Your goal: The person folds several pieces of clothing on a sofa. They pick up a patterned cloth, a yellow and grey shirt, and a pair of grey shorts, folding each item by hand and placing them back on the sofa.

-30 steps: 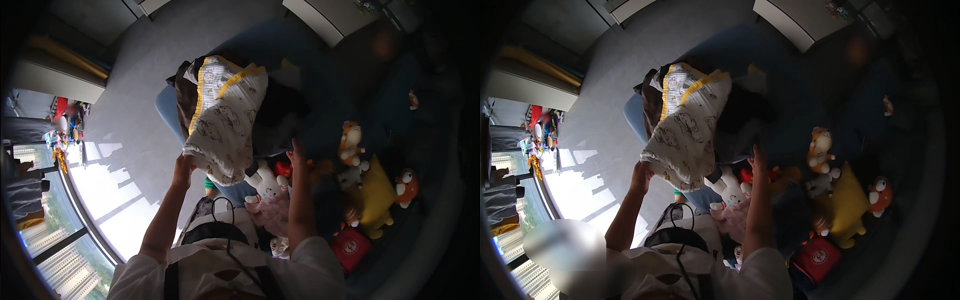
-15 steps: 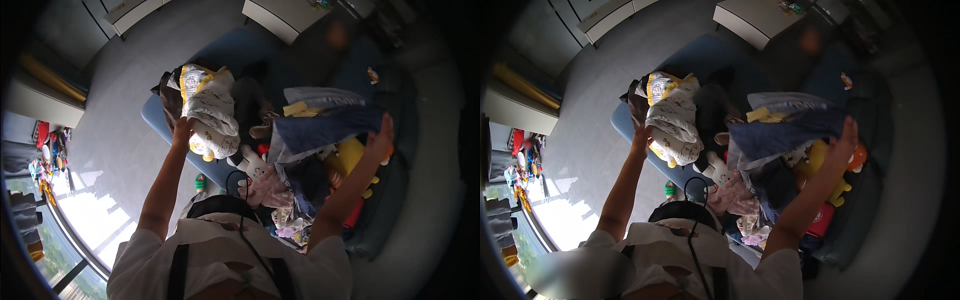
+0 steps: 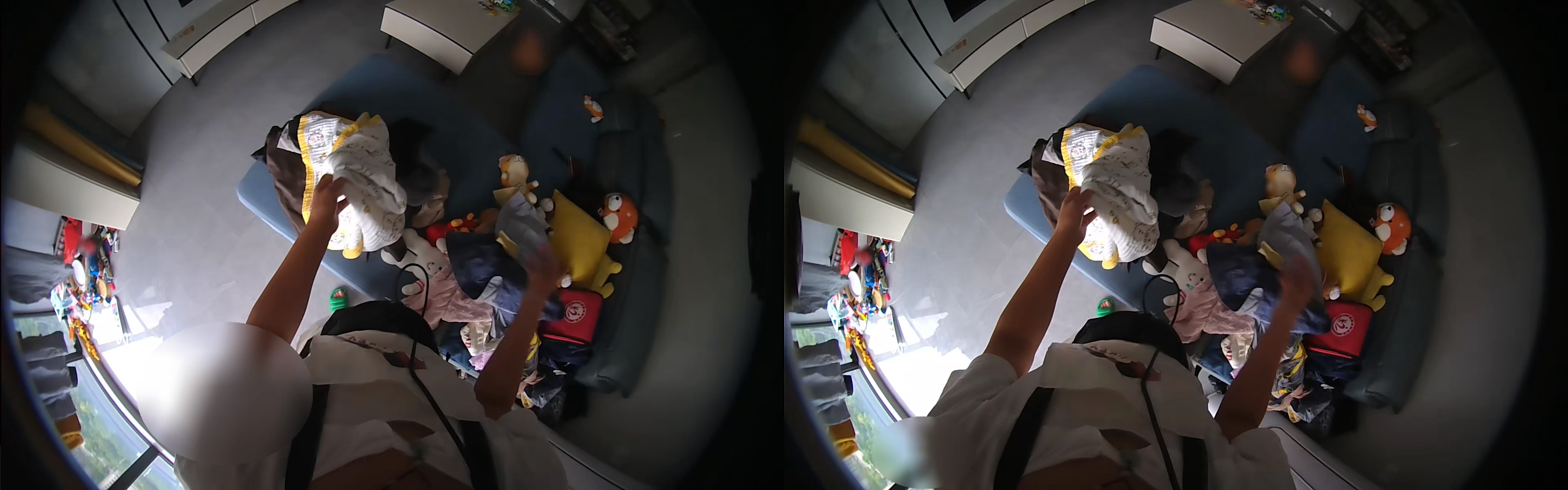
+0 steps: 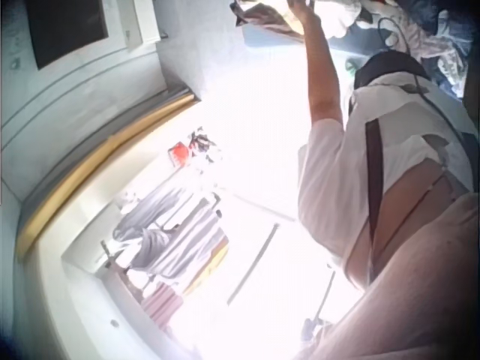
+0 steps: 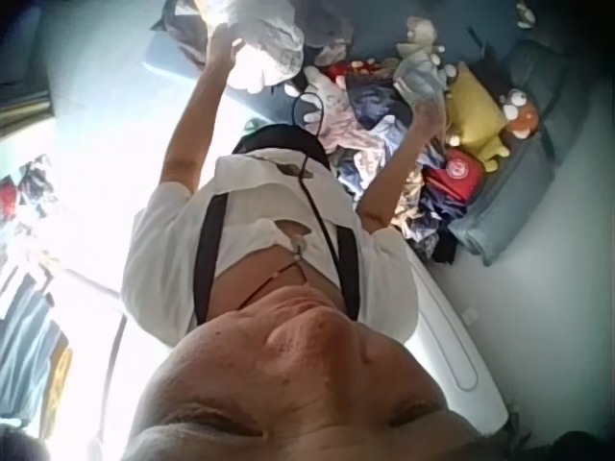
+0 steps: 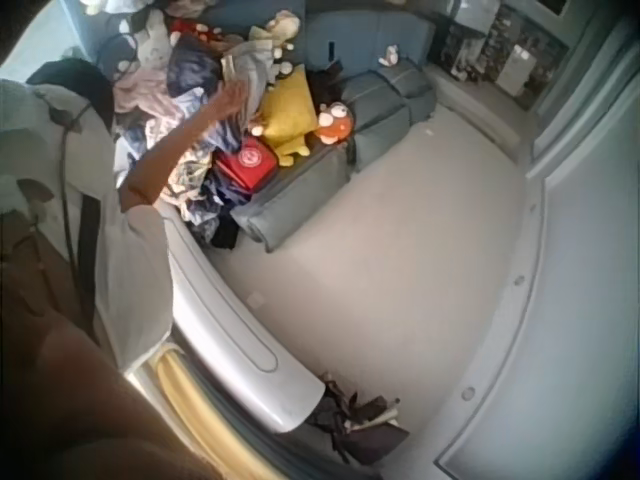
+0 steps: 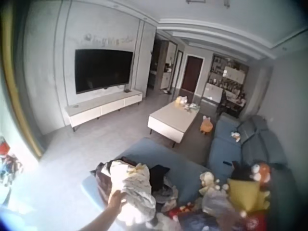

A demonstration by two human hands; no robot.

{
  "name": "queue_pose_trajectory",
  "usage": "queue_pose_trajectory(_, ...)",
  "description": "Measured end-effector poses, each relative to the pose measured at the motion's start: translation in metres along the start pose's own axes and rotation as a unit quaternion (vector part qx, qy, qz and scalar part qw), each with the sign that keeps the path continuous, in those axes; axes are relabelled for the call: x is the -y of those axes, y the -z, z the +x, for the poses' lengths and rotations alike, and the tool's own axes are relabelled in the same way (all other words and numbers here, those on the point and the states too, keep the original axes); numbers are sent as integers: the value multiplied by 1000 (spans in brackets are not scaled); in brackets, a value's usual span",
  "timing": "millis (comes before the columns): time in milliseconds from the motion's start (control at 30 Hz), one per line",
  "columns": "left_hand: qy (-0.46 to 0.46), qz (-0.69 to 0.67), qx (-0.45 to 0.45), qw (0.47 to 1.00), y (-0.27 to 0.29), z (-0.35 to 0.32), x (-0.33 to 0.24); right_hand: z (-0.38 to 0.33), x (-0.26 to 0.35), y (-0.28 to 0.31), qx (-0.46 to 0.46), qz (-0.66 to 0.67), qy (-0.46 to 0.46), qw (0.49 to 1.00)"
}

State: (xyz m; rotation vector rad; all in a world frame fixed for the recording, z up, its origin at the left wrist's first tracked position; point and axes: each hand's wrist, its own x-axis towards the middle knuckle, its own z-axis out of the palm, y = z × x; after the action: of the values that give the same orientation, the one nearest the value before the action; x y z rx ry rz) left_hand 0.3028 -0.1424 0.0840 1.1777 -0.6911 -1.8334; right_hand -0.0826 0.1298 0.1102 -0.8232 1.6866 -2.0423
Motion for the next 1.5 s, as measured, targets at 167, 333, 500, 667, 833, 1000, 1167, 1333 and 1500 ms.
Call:
queue_pose_trajectory(167,-17,-106,65,992,-33,-20,-32,-55,-11,-179,358,-221,-141,896)
queue_pose_trajectory(333,-21,-88,97,991,-73,-76,-62,-61,-33,-264,277,-221,84,931)
queue_pose_trajectory(500,-232,106,132,958,-56,-92,-75,7,-1,-287,224,105,-197,949)
queue_pose_trajectory(667,-437,489,89,749,-18,-117,-41,43,49,-310,224,282,-263,895)
queue_pose_trajectory(833,-353,474,21,806,-17,-86,2,54,94,-312,234,303,-286,878)
queue_pose_trajectory(1000,-331,456,-65,824,-19,-33,1,67,146,-282,252,346,-303,851)
queue_pose_trajectory(1167,-351,375,-157,843,-5,-1,-26,89,176,-229,277,321,-278,862)
queue_pose_trajectory(1333,-332,47,-167,927,-15,-24,-137,126,158,-197,245,216,-268,906)
queue_pose_trajectory(1500,-462,-38,-173,869,48,-25,-224,145,138,-184,179,197,-149,952)
